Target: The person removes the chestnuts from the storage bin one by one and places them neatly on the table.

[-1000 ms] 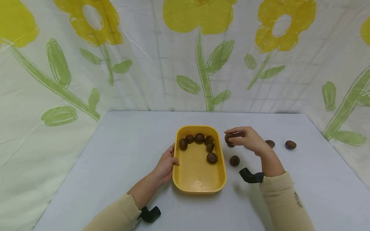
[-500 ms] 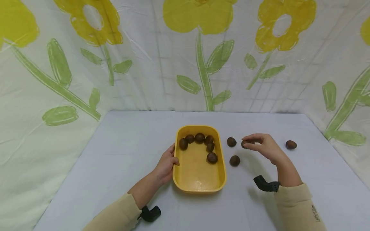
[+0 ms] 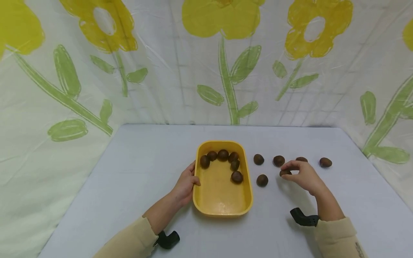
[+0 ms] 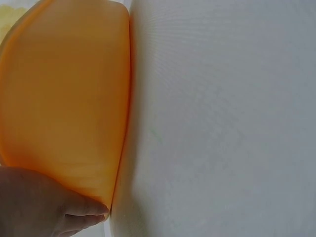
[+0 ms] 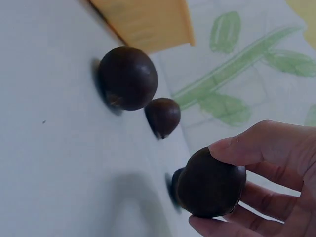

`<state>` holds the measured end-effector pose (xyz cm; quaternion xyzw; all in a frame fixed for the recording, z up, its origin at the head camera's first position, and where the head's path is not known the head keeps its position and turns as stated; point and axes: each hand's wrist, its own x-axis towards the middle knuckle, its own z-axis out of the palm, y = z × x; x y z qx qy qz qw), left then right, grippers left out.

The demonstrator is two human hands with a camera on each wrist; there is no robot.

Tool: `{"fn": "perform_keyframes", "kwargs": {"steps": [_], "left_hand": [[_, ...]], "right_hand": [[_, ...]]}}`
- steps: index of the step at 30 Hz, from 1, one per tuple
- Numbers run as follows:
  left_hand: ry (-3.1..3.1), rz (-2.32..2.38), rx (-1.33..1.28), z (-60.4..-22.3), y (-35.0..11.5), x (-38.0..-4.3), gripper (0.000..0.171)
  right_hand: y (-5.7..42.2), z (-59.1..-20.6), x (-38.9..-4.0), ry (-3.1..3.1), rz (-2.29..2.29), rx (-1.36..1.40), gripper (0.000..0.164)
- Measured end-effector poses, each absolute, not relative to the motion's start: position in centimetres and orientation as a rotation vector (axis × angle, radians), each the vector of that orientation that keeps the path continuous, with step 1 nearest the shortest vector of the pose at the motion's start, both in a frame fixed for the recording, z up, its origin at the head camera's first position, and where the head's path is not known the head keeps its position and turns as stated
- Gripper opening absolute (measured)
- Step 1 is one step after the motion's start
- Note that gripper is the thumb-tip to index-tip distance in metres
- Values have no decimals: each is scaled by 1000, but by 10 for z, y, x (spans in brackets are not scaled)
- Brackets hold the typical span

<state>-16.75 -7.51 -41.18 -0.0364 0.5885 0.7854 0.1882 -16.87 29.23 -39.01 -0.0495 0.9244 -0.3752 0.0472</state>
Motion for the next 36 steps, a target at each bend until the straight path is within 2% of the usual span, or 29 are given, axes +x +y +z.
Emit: {"fn": "perform_keyframes", "kwargs": {"steps": [21,36], "left_hand": [[1646,2221,-94,-411,-75,-166,86],[1651,2225,-95,-412,-75,-166,87]], "right_hand": [[290,-408,-167,2878,-1057,-187,19],[290,-413,-167,2924,-952,-227,29]]}}
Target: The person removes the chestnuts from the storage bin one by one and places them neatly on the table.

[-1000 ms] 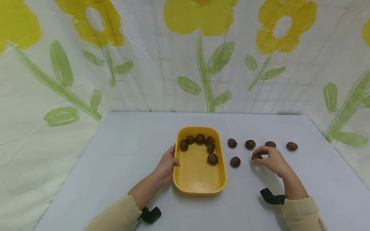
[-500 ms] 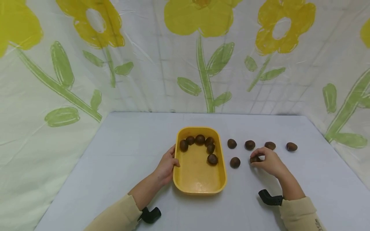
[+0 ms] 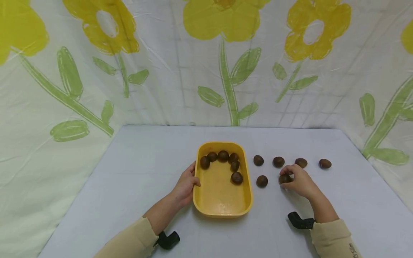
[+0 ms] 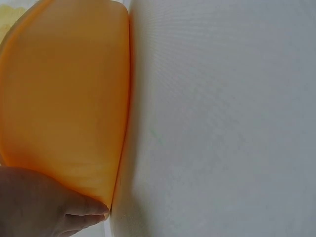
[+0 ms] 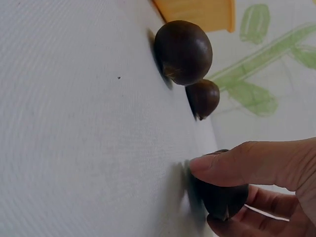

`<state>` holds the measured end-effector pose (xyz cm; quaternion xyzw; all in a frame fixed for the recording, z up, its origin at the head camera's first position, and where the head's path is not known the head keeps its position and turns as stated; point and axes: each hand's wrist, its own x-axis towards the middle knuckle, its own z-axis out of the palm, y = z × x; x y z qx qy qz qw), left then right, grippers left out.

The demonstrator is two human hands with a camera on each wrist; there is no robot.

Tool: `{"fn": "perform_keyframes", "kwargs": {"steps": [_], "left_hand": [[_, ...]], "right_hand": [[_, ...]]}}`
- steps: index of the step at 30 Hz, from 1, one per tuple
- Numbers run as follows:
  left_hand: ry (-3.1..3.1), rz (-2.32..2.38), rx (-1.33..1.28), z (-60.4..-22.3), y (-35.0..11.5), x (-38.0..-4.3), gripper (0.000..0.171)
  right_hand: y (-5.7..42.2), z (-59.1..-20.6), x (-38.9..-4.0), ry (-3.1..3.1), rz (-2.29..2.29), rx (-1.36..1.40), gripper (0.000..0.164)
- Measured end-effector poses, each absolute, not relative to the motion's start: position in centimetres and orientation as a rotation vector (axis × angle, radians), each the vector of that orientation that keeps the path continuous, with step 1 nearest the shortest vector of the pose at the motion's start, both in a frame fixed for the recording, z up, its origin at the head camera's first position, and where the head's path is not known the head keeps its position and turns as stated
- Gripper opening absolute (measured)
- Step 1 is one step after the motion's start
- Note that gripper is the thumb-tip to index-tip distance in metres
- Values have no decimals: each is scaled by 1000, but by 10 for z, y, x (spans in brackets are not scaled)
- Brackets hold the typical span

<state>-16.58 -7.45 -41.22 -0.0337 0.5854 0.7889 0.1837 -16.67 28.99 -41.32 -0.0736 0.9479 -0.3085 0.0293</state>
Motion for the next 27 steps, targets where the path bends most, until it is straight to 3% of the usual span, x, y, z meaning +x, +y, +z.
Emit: {"fn": "perform_keyframes", "kwargs": {"steps": [10,27], "left_hand": [[1648,2222,-90,-412,-75,-166,85],[1664,2219,-97,-411,-75,-164,86]], "right_hand": [[291,-417,-169,2901,-920,-203,38],[289,-417,-166,2905,-896,-176,39]]}}
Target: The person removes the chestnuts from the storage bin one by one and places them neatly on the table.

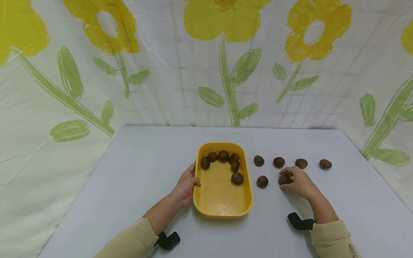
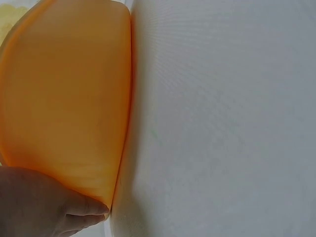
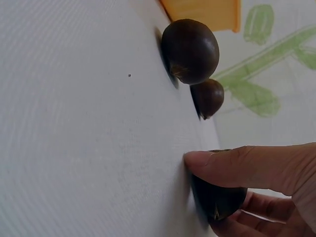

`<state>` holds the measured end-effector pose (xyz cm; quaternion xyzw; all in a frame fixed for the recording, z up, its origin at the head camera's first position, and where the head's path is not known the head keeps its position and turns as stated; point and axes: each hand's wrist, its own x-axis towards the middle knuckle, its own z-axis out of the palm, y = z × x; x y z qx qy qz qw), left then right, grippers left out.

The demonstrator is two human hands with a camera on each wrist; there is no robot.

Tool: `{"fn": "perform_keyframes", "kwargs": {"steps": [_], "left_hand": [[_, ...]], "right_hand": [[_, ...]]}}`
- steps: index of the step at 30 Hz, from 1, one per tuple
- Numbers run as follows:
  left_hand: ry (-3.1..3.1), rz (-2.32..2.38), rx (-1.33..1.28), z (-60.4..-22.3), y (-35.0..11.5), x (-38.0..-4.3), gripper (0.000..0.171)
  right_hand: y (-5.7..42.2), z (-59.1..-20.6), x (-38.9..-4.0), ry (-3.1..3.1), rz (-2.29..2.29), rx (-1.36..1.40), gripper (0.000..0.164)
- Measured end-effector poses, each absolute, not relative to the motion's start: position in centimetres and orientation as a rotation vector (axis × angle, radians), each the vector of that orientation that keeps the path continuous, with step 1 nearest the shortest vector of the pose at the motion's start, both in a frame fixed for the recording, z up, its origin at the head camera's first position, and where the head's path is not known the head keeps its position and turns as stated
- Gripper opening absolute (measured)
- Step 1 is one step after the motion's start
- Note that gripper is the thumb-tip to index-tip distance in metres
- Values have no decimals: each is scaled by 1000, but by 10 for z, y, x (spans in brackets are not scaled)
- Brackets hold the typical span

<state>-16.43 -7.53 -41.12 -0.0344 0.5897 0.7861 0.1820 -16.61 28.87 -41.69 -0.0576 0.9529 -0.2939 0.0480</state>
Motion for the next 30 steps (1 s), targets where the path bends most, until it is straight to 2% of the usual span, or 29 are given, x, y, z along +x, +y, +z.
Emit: {"fn": "perform_keyframes", "kwargs": {"steps": [8,17,25,30], "left_hand": [[1667,2213,-96,-412,-75,-165,86],[1659,2217,-95,-411,-75,-166,85],[1655,2210,-102,-411,-75,-165,85],[1666,2204,-103,-410,-75,-165,84]], "right_hand": [[288,-416,-165,2921,-895,-185,41],[281,-392,-166,2904,-1001,-232,47],[251,-366,-182,2851,-1003,-378,44],[223,-354,-195,2812,-1008,-482,49]]}}
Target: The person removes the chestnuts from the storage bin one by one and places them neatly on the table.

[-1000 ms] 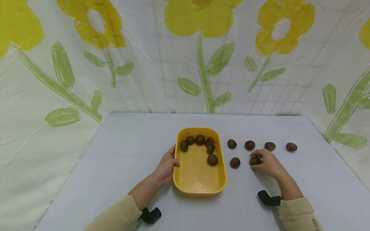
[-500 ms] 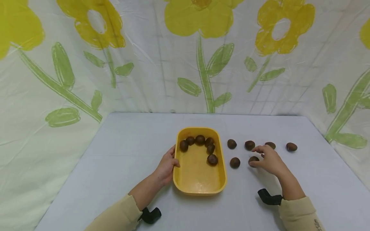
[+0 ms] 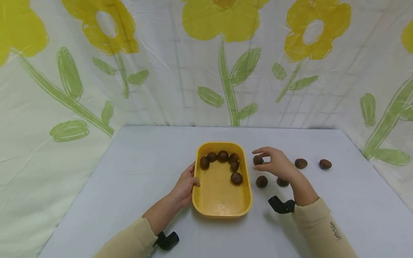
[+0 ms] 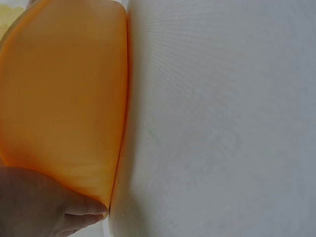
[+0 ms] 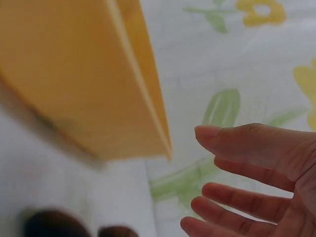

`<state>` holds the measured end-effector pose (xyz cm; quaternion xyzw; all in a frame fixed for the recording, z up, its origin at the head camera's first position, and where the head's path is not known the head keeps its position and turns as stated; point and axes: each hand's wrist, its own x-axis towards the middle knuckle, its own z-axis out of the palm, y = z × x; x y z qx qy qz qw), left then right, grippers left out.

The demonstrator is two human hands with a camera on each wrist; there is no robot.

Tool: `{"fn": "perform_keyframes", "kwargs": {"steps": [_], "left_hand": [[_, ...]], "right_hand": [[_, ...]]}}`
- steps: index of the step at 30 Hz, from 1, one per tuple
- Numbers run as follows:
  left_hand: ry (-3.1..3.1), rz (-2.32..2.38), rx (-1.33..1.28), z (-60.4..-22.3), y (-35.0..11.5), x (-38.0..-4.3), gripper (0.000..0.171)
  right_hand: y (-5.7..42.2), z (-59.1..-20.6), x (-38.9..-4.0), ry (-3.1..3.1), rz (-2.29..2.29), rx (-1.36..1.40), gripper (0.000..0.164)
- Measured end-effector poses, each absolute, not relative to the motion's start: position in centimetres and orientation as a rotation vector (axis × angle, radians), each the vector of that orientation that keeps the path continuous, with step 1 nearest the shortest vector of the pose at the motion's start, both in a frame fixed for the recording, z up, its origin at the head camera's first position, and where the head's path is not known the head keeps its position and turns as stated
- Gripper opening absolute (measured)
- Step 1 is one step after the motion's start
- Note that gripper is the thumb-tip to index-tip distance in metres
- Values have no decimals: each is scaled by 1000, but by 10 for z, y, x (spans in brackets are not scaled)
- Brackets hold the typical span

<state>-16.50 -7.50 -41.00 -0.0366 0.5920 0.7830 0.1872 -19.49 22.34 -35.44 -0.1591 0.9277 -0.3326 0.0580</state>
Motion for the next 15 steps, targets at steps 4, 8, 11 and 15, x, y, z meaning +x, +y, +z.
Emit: {"fn": "perform_keyframes", "kwargs": {"steps": [4,8,11,15], "left_hand": [[1660,2206,-99,-409,-75,-165,85],[1658,2206,-113,-409,-75,-165,85],[1665,2208,-121,-410,-75,-165,85],[1660,2210,-107,-411,-75,-165,86]], "right_hand": [[196,-346,-205,2740,-1020,-573,54],[168,-342,-214,2671,-1000,-623,56],[149,-340,-221,2615,-1009,-628,57],[127,-342,-230,2557,-1021,-616,57]]}}
